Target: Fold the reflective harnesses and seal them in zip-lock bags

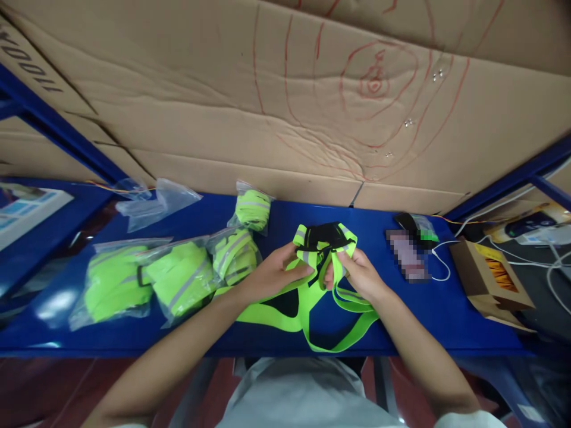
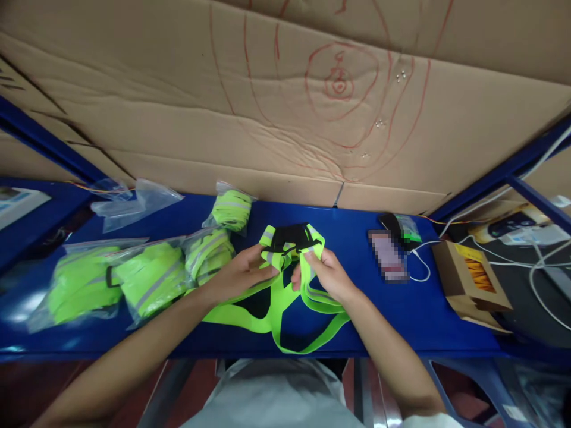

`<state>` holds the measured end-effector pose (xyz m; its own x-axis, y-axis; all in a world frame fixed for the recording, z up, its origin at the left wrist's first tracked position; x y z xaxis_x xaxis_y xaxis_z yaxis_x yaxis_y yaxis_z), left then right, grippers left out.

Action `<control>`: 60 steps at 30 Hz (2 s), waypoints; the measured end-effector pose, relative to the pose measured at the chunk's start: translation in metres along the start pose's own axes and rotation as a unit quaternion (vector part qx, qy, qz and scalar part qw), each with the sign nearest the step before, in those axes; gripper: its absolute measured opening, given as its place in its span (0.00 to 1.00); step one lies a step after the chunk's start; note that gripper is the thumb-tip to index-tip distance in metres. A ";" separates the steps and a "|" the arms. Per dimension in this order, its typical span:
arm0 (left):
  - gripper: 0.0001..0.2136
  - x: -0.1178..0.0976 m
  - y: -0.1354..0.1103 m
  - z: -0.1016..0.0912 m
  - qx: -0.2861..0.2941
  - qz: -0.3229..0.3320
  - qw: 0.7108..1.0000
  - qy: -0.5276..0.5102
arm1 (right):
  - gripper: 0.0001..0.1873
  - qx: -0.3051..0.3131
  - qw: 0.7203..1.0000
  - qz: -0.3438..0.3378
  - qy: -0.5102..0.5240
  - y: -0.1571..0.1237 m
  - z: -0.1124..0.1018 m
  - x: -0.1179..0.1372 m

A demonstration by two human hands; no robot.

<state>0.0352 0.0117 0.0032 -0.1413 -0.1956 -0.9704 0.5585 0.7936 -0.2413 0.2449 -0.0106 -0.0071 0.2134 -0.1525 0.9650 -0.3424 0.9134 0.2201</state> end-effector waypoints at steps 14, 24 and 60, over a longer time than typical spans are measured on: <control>0.16 0.015 -0.002 0.005 -0.147 -0.099 0.981 -0.077 | 0.28 -0.027 0.948 -0.099 -0.301 -0.005 0.023 0.011; 0.19 -0.029 -0.013 -0.011 -0.002 -0.081 0.997 0.004 | 0.23 0.009 0.939 -0.152 -0.308 -0.002 0.005 0.022; 0.19 0.019 0.024 0.005 0.009 -0.114 0.978 -0.177 | 0.21 -0.113 0.987 0.086 0.081 0.002 0.020 -0.013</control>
<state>0.0502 0.0244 -0.0207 0.0261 -0.5550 -0.8314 0.5604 0.6969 -0.4476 0.2237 -0.0145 -0.0165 0.3194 0.0568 0.9459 -0.1776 0.9841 0.0009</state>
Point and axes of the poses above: each hand's wrist, its own y-axis towards the middle knuckle, its own z-axis out of the palm, x = y × z, the point moved 3 cm from there along y, towards the middle knuckle, and after that the axes turned 15 degrees about -z, right-handed, at the moved point
